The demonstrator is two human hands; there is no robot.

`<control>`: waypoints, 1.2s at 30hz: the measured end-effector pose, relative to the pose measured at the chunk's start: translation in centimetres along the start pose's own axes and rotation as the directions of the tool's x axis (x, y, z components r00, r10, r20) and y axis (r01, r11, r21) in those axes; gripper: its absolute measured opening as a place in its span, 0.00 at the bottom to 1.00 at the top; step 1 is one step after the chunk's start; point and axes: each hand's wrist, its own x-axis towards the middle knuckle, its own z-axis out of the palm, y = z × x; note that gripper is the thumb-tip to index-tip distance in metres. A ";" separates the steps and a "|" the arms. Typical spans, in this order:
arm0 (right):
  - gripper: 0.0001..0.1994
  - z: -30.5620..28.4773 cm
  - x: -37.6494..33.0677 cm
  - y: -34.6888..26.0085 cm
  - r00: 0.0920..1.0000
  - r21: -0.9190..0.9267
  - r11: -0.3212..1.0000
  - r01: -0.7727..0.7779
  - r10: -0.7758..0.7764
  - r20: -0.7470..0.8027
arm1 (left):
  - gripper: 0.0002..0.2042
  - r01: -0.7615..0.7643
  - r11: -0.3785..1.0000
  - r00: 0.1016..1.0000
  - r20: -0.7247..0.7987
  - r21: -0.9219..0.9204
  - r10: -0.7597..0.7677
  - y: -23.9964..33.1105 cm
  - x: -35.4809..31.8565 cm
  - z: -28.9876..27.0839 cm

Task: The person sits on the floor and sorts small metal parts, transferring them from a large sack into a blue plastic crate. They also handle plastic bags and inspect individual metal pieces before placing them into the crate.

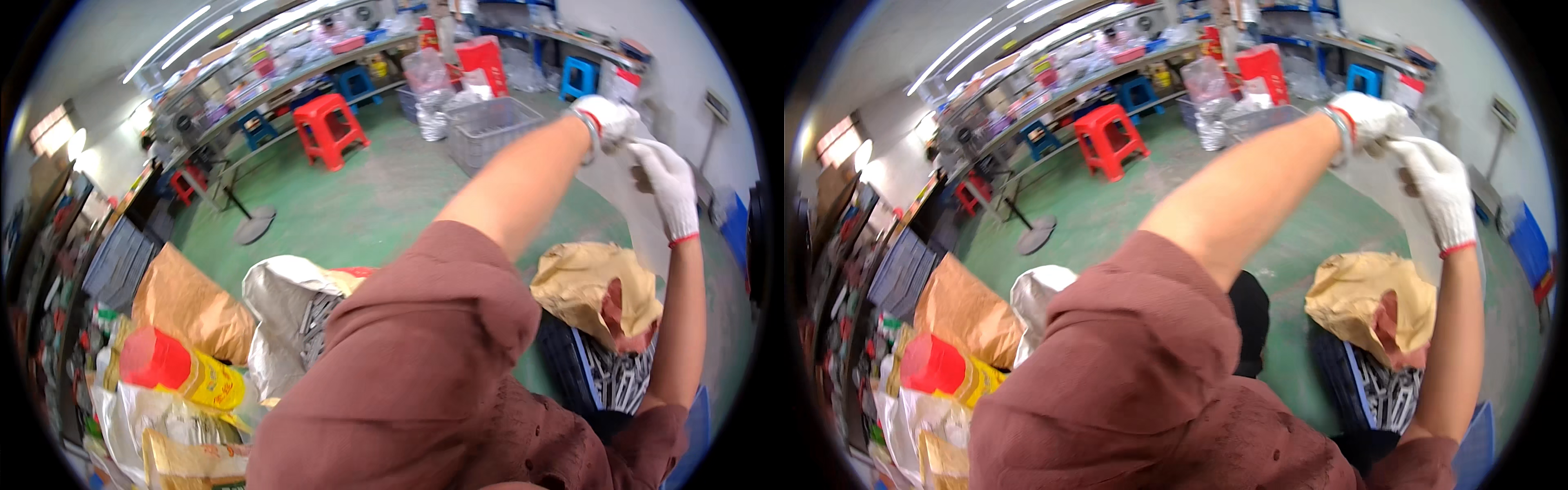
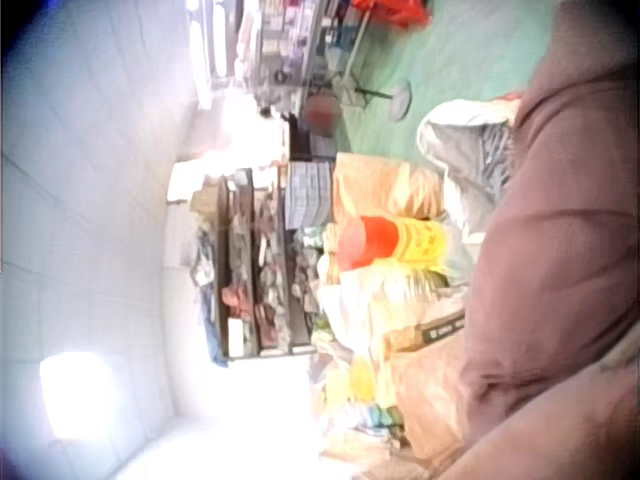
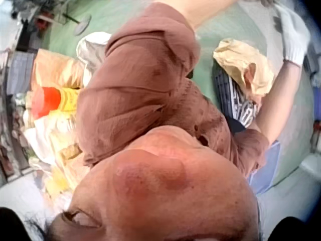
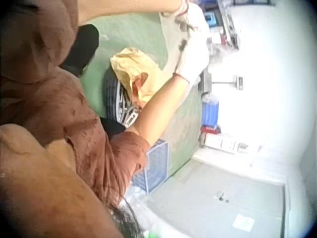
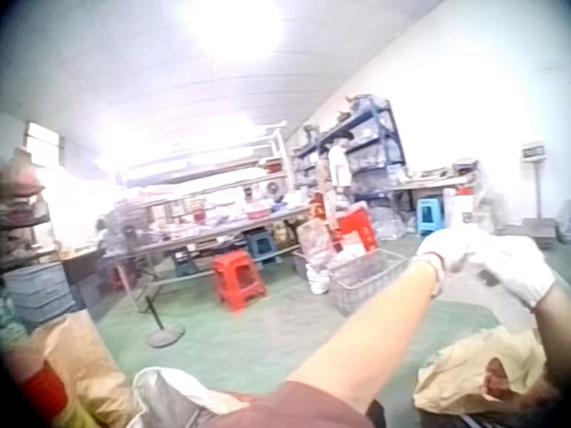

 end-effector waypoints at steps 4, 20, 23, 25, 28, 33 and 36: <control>0.16 -0.3 3.8 2.1 0.933 0.060 0.973 0.222 -0.194 -0.304 | 0.17 0.366 0.824 0.912 -0.010 -0.433 -0.411 3.2 -4.7 1.3; 0.16 8.8 5.5 -5.3 0.957 -0.318 0.913 0.256 -0.192 0.219 | 0.22 -0.170 0.815 0.966 -0.070 0.554 0.249 -6.5 -1.3 4.0; 0.16 8.5 5.2 -6.7 0.960 -0.349 0.903 0.253 -0.190 0.203 | 0.22 -0.180 0.803 0.961 -0.074 0.568 0.268 -5.4 -1.2 3.5; 0.16 8.6 5.7 -6.4 0.956 -0.286 0.921 0.264 -0.211 0.204 | 0.22 -0.179 0.783 0.959 -0.073 0.596 0.274 -4.8 -1.7 3.0; 0.16 8.8 5.9 -7.2 0.947 -0.282 0.918 0.279 -0.213 0.242 | 0.22 -0.162 0.751 0.960 -0.074 0.640 0.270 -4.2 -2.6 1.8; 0.14 8.6 6.9 -6.8 0.912 -0.156 0.928 0.338 -0.282 0.298 | 0.22 -0.151 0.667 0.948 -0.084 0.730 0.307 -2.0 -4.2 0.4; 0.12 9.7 7.1 -6.9 0.893 -0.051 0.925 0.376 -0.347 0.287 | 0.22 -0.135 0.713 0.949 -0.117 0.688 0.293 -2.5 -4.4 -0.1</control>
